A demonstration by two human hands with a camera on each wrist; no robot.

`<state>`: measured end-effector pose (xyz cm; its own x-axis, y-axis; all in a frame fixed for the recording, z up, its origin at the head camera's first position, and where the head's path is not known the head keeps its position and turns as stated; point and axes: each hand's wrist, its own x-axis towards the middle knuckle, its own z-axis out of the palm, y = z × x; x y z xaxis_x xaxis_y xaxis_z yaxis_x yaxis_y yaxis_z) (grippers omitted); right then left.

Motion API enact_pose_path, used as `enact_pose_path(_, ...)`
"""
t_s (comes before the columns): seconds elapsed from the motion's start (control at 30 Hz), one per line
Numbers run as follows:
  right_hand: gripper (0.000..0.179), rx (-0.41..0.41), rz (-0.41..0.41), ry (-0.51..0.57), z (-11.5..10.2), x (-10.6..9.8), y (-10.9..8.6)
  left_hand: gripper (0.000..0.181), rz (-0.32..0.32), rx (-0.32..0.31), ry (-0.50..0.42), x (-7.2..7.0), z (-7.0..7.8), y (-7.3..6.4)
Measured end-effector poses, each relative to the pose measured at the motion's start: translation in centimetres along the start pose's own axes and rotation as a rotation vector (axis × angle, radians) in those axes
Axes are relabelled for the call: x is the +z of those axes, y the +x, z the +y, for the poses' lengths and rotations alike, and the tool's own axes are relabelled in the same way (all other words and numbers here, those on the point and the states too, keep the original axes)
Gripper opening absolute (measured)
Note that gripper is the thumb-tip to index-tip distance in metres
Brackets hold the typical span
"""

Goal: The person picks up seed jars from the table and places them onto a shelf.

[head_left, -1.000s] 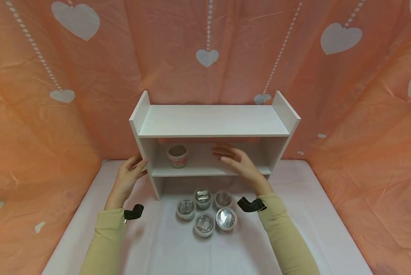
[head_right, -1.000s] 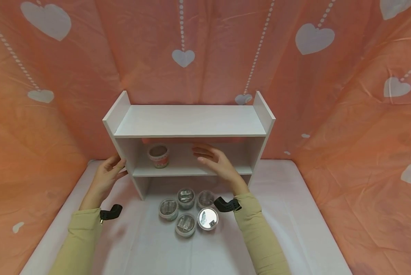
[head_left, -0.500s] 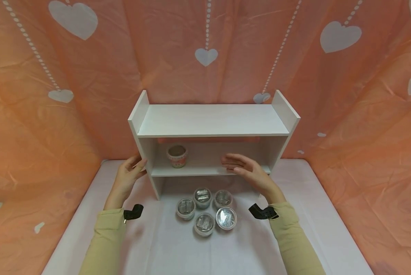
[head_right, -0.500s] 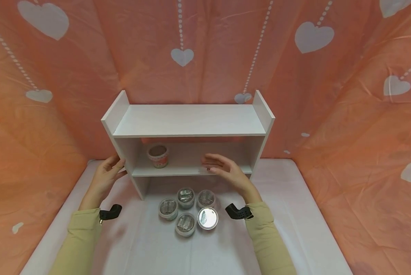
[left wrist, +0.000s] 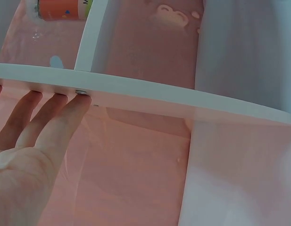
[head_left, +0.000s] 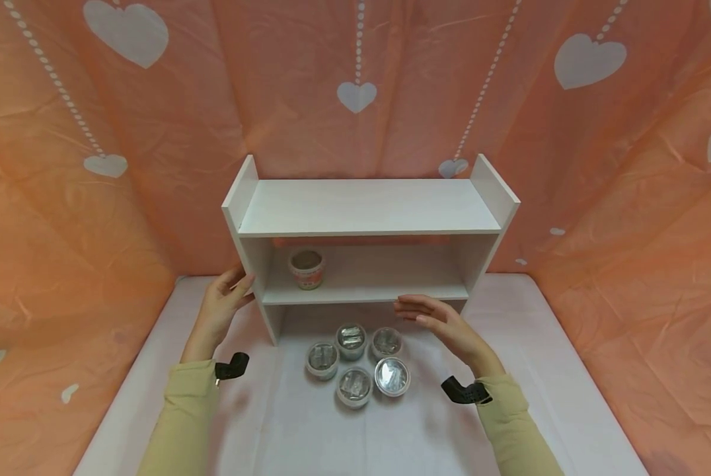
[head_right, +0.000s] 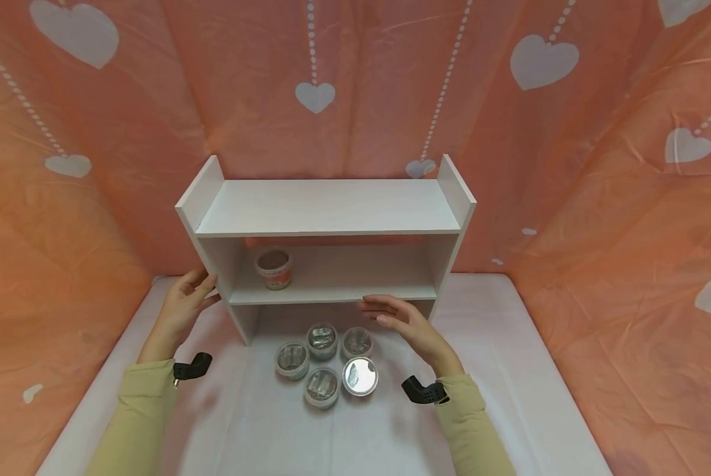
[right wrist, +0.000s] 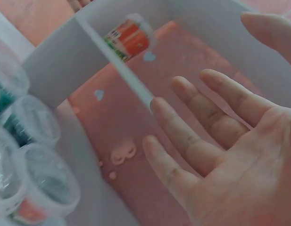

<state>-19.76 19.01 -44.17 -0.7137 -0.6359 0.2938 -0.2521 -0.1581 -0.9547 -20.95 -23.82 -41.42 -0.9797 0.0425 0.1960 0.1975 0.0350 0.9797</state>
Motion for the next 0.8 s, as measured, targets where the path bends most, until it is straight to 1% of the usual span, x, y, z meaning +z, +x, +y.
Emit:
enact_pose_path(0.13,0.041,0.018,0.013,0.007,1.2,0.1,-1.0,0.055,-0.001,0.005,-0.006,0.0,0.0,0.1)
enact_pose_path(0.3,0.042,0.068,0.049,0.031,2.9,0.3,-2.4,0.055,0.005,0.003,0.001,0.0,0.0,0.1)
enact_pose_path(0.47,0.041,0.088,0.071,0.053,4.5,0.2,-3.8,0.056,0.008,-0.006,0.004,0.0,0.0,0.1)
enact_pose_path(0.63,0.041,0.1,0.075,0.074,5.9,0.3,-5.1,0.055,0.015,-0.007,-0.001,0.0,-0.1,0.1)
enact_pose_path(0.8,0.043,0.111,0.07,0.076,6.8,0.5,-6.0,0.056,0.014,0.0,0.004,0.0,0.0,0.0)
